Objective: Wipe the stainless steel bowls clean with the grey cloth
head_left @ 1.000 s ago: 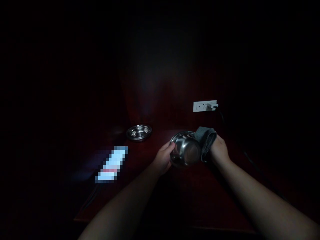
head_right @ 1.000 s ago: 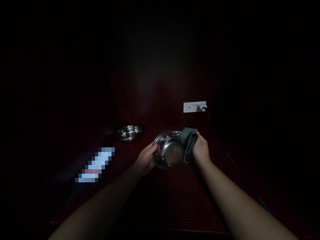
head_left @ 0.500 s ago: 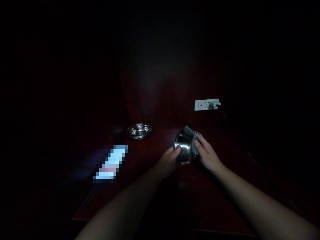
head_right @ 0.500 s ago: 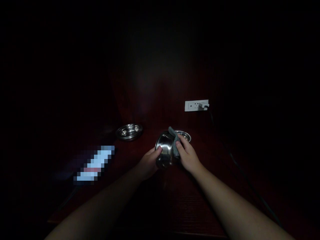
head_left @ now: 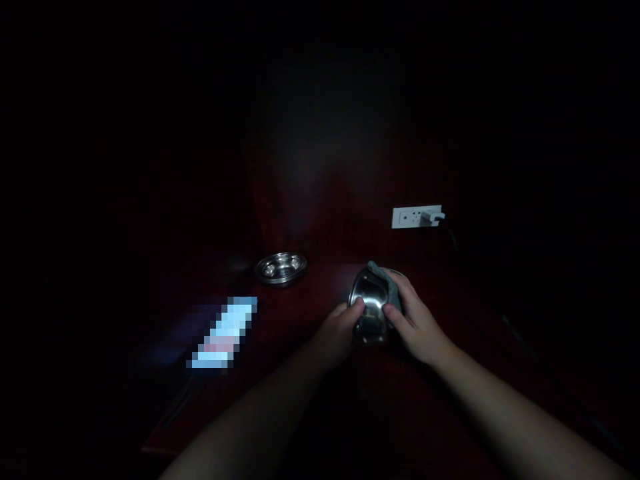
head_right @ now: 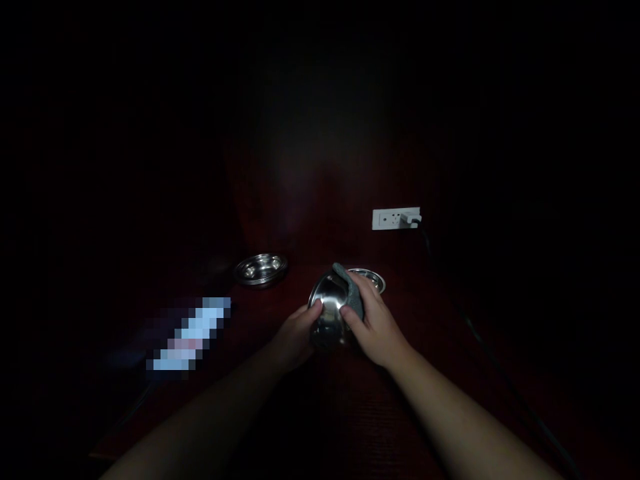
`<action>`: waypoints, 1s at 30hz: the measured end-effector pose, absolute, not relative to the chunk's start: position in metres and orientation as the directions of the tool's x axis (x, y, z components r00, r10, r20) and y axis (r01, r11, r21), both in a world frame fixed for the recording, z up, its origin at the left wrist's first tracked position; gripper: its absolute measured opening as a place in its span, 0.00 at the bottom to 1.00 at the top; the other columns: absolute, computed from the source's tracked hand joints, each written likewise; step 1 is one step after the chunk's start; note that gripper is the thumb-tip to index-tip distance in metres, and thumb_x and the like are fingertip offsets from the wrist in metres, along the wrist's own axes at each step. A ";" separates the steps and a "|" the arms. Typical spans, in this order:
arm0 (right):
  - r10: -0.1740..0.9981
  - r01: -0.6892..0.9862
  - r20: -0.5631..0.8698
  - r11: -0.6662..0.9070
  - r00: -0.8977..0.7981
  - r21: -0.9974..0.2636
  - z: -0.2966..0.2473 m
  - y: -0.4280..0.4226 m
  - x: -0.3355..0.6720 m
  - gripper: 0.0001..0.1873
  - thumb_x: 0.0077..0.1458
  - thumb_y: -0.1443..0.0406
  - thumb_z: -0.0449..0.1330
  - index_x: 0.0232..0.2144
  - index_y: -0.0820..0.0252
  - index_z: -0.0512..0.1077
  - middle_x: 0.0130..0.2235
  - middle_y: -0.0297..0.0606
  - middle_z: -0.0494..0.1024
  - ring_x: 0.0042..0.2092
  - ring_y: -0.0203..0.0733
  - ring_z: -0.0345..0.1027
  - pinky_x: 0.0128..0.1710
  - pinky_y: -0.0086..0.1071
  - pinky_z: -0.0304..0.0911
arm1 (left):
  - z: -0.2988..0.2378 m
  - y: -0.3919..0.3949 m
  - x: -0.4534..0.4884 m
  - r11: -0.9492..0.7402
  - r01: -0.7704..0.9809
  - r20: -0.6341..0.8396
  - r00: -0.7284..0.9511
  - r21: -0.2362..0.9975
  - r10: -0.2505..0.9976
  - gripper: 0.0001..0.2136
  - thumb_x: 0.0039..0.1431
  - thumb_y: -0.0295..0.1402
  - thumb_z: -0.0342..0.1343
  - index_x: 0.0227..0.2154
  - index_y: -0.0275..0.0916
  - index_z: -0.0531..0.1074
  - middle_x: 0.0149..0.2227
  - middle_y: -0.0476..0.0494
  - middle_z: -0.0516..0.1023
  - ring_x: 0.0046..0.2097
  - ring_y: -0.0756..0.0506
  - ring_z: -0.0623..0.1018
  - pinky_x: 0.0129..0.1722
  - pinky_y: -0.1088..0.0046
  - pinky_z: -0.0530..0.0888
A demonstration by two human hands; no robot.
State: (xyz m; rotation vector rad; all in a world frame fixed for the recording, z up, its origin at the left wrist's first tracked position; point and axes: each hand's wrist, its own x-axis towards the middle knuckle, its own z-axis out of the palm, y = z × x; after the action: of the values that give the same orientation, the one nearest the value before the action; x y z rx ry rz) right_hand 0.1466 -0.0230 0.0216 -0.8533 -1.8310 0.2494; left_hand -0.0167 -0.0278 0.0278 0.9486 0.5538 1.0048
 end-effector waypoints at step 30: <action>0.716 0.205 0.676 0.698 -0.175 -0.686 0.019 -0.032 0.137 0.54 0.36 0.53 0.70 0.60 0.56 0.48 0.59 0.50 0.59 0.60 0.59 0.54 0.57 0.52 0.54 | 0.019 -0.011 -0.025 -0.453 -0.261 0.507 0.623 0.853 0.596 0.39 0.45 0.61 0.51 0.56 0.41 0.64 0.67 0.44 0.44 0.65 0.30 0.49 0.64 0.53 0.48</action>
State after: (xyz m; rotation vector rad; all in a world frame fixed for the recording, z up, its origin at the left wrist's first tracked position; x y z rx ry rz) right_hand 0.1371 -0.0316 0.0188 -0.7421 -1.7250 0.5378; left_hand -0.0251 -0.0110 0.0189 1.7860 0.2719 1.0096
